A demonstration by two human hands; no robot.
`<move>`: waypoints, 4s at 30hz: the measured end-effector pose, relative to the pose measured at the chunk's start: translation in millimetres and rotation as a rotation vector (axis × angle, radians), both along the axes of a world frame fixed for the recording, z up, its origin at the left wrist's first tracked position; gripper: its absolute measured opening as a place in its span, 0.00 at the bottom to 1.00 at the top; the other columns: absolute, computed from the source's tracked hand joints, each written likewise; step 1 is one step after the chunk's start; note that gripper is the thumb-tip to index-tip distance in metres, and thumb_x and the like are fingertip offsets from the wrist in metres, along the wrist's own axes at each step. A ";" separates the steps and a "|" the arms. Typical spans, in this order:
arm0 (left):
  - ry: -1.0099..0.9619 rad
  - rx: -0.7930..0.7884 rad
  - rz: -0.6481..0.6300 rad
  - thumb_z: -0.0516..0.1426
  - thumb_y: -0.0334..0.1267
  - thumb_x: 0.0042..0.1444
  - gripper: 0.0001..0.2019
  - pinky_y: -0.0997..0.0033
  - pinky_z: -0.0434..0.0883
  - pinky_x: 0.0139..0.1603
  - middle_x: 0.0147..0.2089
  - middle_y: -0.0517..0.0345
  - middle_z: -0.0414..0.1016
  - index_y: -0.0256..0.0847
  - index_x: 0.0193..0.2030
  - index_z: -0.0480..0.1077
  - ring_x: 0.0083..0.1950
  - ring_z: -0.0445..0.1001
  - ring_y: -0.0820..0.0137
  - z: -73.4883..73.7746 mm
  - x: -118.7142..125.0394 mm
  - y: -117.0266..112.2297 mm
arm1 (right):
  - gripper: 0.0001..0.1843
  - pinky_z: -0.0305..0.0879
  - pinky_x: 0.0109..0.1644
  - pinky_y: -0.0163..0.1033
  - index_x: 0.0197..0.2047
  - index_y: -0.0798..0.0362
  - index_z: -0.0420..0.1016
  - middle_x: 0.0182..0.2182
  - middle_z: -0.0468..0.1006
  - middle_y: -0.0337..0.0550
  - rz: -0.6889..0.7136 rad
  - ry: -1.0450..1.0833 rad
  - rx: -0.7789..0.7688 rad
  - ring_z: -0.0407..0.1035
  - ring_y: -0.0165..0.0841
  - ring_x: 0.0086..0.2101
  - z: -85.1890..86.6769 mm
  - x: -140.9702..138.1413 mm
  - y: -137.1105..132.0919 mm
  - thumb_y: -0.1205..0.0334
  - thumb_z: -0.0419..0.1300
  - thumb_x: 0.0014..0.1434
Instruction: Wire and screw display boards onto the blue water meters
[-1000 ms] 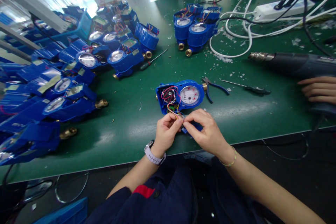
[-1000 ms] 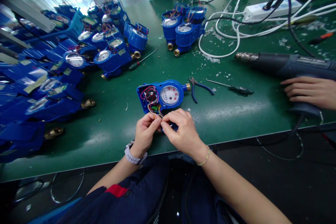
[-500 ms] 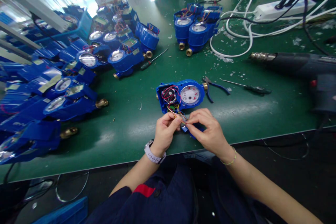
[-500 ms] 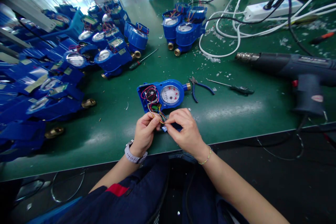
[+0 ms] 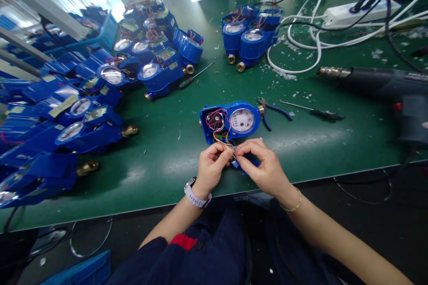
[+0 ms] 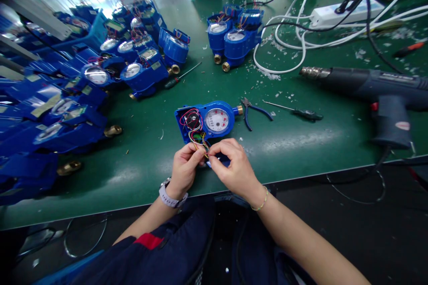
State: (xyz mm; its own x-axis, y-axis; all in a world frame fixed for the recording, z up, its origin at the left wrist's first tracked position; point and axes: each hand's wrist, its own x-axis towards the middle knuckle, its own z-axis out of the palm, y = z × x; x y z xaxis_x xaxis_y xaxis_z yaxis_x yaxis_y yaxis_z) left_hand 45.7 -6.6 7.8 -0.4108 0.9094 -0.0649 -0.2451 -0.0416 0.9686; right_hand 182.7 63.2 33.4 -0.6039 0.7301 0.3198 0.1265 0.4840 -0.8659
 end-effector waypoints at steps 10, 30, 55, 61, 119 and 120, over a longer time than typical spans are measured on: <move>-0.072 -0.009 0.012 0.66 0.49 0.52 0.16 0.78 0.67 0.27 0.27 0.62 0.72 0.38 0.28 0.71 0.24 0.64 0.79 -1.7 -0.6 0.6 | 0.05 0.66 0.43 0.41 0.33 0.52 0.75 0.32 0.76 0.41 0.030 0.006 -0.124 0.70 0.34 0.37 -3.3 1.6 2.3 0.70 0.59 0.57; -0.111 0.034 0.011 0.65 0.46 0.55 0.13 0.80 0.63 0.27 0.25 0.65 0.70 0.37 0.30 0.72 0.23 0.63 0.81 -2.2 -2.8 -1.3 | 0.05 0.61 0.38 0.42 0.31 0.50 0.78 0.25 0.72 0.38 -0.040 0.059 -0.091 0.66 0.34 0.31 -8.3 -6.9 2.2 0.67 0.60 0.56; -0.075 0.027 0.010 0.65 0.46 0.54 0.14 0.79 0.64 0.27 0.23 0.66 0.68 0.38 0.30 0.71 0.22 0.63 0.80 -4.5 -0.8 -1.5 | 0.04 0.61 0.39 0.41 0.31 0.51 0.74 0.25 0.72 0.37 -0.057 0.013 -0.067 0.66 0.33 0.31 -5.3 -7.3 -0.3 0.67 0.60 0.57; -0.053 0.018 0.009 0.65 0.48 0.54 0.15 0.78 0.64 0.27 0.22 0.66 0.67 0.38 0.30 0.71 0.22 0.63 0.80 -3.0 -0.8 -1.0 | 0.05 0.61 0.40 0.42 0.33 0.51 0.74 0.26 0.72 0.38 -0.056 0.001 -0.039 0.66 0.34 0.32 -3.0 -5.6 0.2 0.68 0.59 0.57; -0.217 0.021 0.091 0.68 0.49 0.49 0.18 0.82 0.63 0.22 0.22 0.65 0.71 0.38 0.28 0.69 0.20 0.63 0.82 4.2 -2.4 0.0 | 0.06 0.65 0.50 0.48 0.39 0.51 0.75 0.38 0.77 0.45 0.029 -0.078 -0.015 0.70 0.40 0.44 2.4 -2.1 -12.7 0.68 0.63 0.57; -0.228 0.022 0.092 0.68 0.49 0.48 0.17 0.83 0.63 0.21 0.22 0.65 0.71 0.38 0.28 0.70 0.20 0.63 0.82 4.4 -2.3 0.2 | 0.05 0.65 0.50 0.48 0.38 0.51 0.75 0.38 0.77 0.44 0.022 -0.080 -0.009 0.70 0.40 0.44 1.9 -3.6 -13.1 0.68 0.63 0.57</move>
